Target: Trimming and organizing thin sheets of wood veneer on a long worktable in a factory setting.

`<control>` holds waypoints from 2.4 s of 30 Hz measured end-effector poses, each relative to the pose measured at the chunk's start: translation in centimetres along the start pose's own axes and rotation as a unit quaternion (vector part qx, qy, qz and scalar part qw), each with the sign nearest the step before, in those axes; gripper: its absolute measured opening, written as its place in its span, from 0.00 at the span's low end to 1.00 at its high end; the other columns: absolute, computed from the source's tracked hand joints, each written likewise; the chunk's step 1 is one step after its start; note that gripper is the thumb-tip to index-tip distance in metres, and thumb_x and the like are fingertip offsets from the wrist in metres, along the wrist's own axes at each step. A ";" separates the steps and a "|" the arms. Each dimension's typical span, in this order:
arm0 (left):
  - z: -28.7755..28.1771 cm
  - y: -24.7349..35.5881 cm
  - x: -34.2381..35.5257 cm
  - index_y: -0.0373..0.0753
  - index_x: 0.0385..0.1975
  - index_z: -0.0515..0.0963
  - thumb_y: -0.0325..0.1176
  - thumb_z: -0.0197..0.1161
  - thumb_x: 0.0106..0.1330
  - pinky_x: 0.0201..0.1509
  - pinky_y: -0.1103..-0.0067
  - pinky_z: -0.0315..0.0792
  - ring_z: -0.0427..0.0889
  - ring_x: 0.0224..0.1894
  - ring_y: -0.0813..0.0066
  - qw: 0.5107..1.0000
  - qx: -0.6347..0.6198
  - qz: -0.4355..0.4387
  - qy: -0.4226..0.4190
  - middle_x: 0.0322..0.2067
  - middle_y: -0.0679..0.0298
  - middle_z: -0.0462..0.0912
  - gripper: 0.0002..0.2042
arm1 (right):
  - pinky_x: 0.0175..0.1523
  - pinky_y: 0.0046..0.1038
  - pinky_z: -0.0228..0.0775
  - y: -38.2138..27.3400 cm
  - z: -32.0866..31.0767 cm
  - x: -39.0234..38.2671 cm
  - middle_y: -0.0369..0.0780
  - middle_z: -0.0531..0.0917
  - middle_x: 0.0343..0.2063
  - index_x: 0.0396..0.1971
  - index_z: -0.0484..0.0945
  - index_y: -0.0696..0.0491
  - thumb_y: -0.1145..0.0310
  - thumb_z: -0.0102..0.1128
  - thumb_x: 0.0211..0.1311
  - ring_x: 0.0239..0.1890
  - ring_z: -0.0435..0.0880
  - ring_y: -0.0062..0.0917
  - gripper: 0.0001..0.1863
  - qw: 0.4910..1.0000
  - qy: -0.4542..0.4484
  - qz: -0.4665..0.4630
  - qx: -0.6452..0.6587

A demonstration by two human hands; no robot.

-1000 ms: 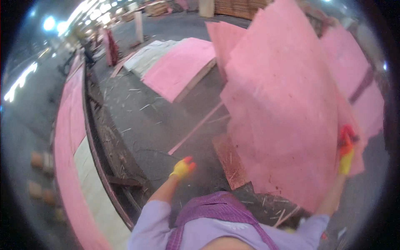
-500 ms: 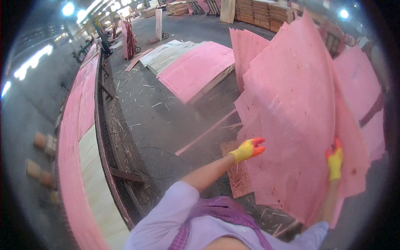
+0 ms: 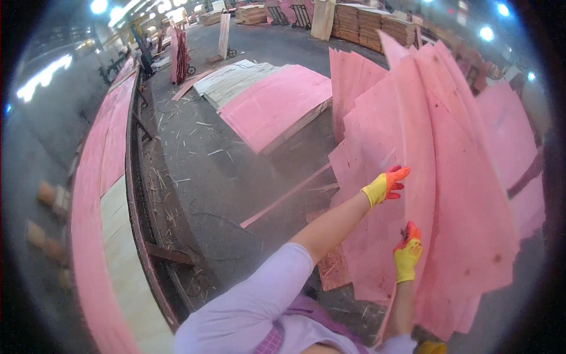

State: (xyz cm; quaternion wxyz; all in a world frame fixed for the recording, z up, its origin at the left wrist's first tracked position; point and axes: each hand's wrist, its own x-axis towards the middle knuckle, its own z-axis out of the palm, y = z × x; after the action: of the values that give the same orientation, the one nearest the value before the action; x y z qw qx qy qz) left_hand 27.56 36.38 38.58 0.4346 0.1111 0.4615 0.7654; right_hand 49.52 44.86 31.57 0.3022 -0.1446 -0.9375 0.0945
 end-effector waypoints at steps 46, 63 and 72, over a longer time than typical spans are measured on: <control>-10.4 -4.3 -32.7 0.33 0.45 0.73 0.26 0.63 0.58 0.43 0.78 0.73 0.77 0.38 0.77 0.968 0.014 0.173 0.180 0.38 0.64 0.79 0.15 | 0.30 0.36 0.67 -19.0 -9.5 -13.6 0.43 0.76 0.24 0.34 0.74 0.54 0.81 0.51 0.34 0.27 0.76 0.41 0.19 0.952 -0.234 -0.064 0.188; -29.0 8.6 -31.2 0.33 0.36 0.78 0.28 0.63 0.57 0.38 0.79 0.73 0.77 0.34 0.79 0.924 0.117 0.239 0.276 0.32 0.65 0.81 0.09 | 0.38 0.38 0.69 -34.3 3.8 -3.8 0.45 0.78 0.31 0.40 0.73 0.57 0.79 0.51 0.35 0.34 0.76 0.43 0.23 0.926 -0.192 -0.121 0.302; -42.9 21.0 -48.7 0.33 0.37 0.77 0.25 0.61 0.58 0.41 0.78 0.73 0.78 0.37 0.80 0.766 0.136 0.434 0.454 0.33 0.64 0.81 0.08 | 0.34 0.36 0.69 -57.8 10.9 2.9 0.46 0.77 0.29 0.41 0.72 0.59 0.80 0.49 0.39 0.29 0.77 0.40 0.21 0.799 -0.140 -0.356 0.463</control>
State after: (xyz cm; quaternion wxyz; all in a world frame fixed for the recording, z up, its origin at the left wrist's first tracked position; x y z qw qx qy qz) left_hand 20.31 -31.35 43.12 -0.2239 -0.0024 0.6065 0.7629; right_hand 28.47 -9.50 39.73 0.2106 0.3717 -0.7994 0.4224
